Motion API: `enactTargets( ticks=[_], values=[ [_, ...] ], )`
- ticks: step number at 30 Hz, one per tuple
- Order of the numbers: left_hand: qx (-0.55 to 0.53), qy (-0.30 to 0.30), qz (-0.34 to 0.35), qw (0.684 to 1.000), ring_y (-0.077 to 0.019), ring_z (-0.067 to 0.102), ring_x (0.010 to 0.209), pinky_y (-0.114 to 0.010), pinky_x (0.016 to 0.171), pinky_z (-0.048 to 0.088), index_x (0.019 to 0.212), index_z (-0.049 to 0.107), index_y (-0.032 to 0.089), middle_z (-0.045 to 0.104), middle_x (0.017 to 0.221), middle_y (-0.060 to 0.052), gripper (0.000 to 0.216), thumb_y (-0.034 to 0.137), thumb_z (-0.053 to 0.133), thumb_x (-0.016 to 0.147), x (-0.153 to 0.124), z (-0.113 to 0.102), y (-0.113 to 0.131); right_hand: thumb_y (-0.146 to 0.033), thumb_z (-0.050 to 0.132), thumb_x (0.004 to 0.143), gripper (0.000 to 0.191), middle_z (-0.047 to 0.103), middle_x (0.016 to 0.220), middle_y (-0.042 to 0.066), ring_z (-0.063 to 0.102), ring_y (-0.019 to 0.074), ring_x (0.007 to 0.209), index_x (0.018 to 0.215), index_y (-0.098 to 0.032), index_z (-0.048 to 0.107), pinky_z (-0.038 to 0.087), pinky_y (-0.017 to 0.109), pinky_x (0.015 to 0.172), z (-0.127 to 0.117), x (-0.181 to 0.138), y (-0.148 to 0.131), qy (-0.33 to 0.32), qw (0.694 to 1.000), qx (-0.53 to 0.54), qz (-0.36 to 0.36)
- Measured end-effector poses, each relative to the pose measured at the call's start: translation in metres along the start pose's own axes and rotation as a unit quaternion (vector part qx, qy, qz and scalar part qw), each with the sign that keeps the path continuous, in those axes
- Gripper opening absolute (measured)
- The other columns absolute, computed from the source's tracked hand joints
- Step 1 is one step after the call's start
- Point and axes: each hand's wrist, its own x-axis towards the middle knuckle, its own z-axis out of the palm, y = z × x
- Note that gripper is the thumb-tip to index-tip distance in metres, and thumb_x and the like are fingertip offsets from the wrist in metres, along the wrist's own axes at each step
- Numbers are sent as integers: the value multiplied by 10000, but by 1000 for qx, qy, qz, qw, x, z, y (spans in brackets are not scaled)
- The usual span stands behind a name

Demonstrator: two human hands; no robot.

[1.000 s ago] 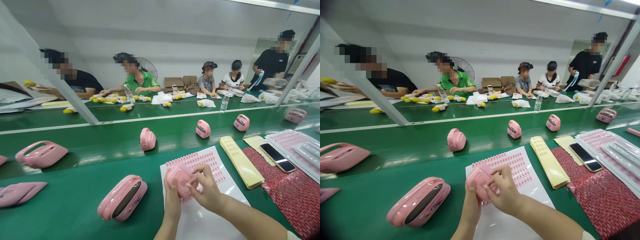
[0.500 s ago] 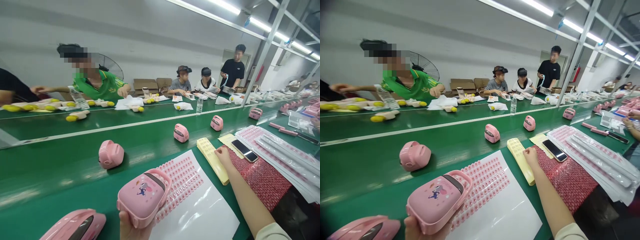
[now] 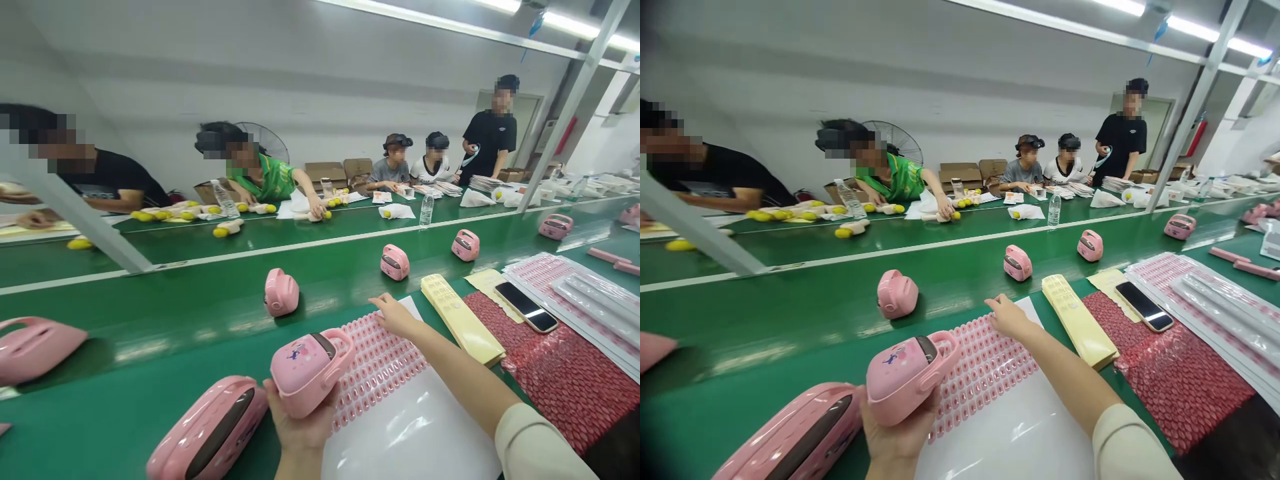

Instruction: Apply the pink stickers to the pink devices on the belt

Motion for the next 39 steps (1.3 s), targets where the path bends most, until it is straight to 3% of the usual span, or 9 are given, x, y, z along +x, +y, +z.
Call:
enactTargets(
  ticks=[3, 7, 10, 13, 16, 21, 30, 36, 39],
  values=[
    [-30, -101, -29, 994, -257, 648, 763, -367, 599, 548, 907, 634, 293, 706, 850, -29, 330, 502, 584, 656, 14, -19, -2, -31, 557, 640, 169, 527, 788, 15, 548, 148, 741, 695, -178, 618, 429, 309, 755, 6, 8, 6, 14, 999, 31, 26],
    [-85, -254, -62, 961, -312, 564, 1007, -386, 747, 518, 1093, 566, 199, 623, 1090, -134, 440, 449, 524, 733, 28, -36, -8, -98, 519, 707, 98, 538, 919, 61, 549, 171, 857, 666, -166, 577, 437, 315, 749, 5, -3, 0, 76, 992, 74, 61],
    [-124, -327, -89, 933, -318, 470, 1133, -386, 828, 480, 1199, 487, 197, 562, 1190, -145, 490, 446, 457, 778, 26, -35, -13, -243, 538, 742, 92, 535, 1062, 82, 543, 194, 944, 697, -175, 581, 434, 337, 784, 13, -26, -33, 87, 969, 216, 80],
    [-143, -359, -72, 920, -284, 478, 1134, -381, 869, 455, 1236, 451, 226, 584, 1175, -110, 486, 444, 413, 804, 20, -29, -18, -277, 641, 657, 106, 543, 1086, 64, 499, 222, 1054, 619, -189, 595, 367, 373, 903, 27, -50, -72, 53, 928, 364, 63],
    [-144, -359, -45, 921, -241, 550, 1054, -350, 877, 450, 1193, 503, 199, 630, 1099, -110, 438, 407, 407, 820, 16, -24, -22, -209, 672, 603, 97, 526, 1078, 60, 453, 228, 1108, 550, -193, 592, 281, 392, 982, 38, -63, -95, 66, 924, 369, 76],
    [-135, -326, -37, 935, -221, 586, 999, -337, 832, 481, 1172, 518, 221, 648, 1065, -88, 410, 383, 455, 801, 13, -22, -28, -138, 654, 603, 102, 505, 1091, 68, 420, 237, 1126, 539, -197, 601, 252, 416, 998, 45, -63, -99, 100, 935, 327, 94],
    [-141, -245, -36, 959, -201, 619, 927, -298, 771, 512, 1093, 565, 203, 680, 952, -73, 381, 396, 500, 771, 11, -18, -31, -116, 640, 627, 131, 533, 950, 67, 482, 233, 1027, 544, -195, 576, 337, 440, 931, 47, -62, -92, 111, 960, 257, 16],
    [-133, -238, -43, 961, -193, 606, 955, -251, 772, 507, 1122, 531, 150, 658, 1003, -104, 441, 390, 513, 753, 9, -16, -33, -194, 559, 745, 77, 546, 928, 78, 516, 209, 913, 672, -198, 582, 413, 382, 792, 63, -68, -78, 258, 948, 105, -157],
    [-112, -229, -47, 966, -185, 596, 974, -218, 760, 505, 1121, 527, 133, 637, 1060, -108, 466, 402, 524, 741, 9, -16, -31, -245, 527, 786, 144, 567, 984, 92, 518, 210, 876, 904, -204, 599, 395, 383, 771, 63, -74, -70, 267, 925, -28, -270]
  ],
)
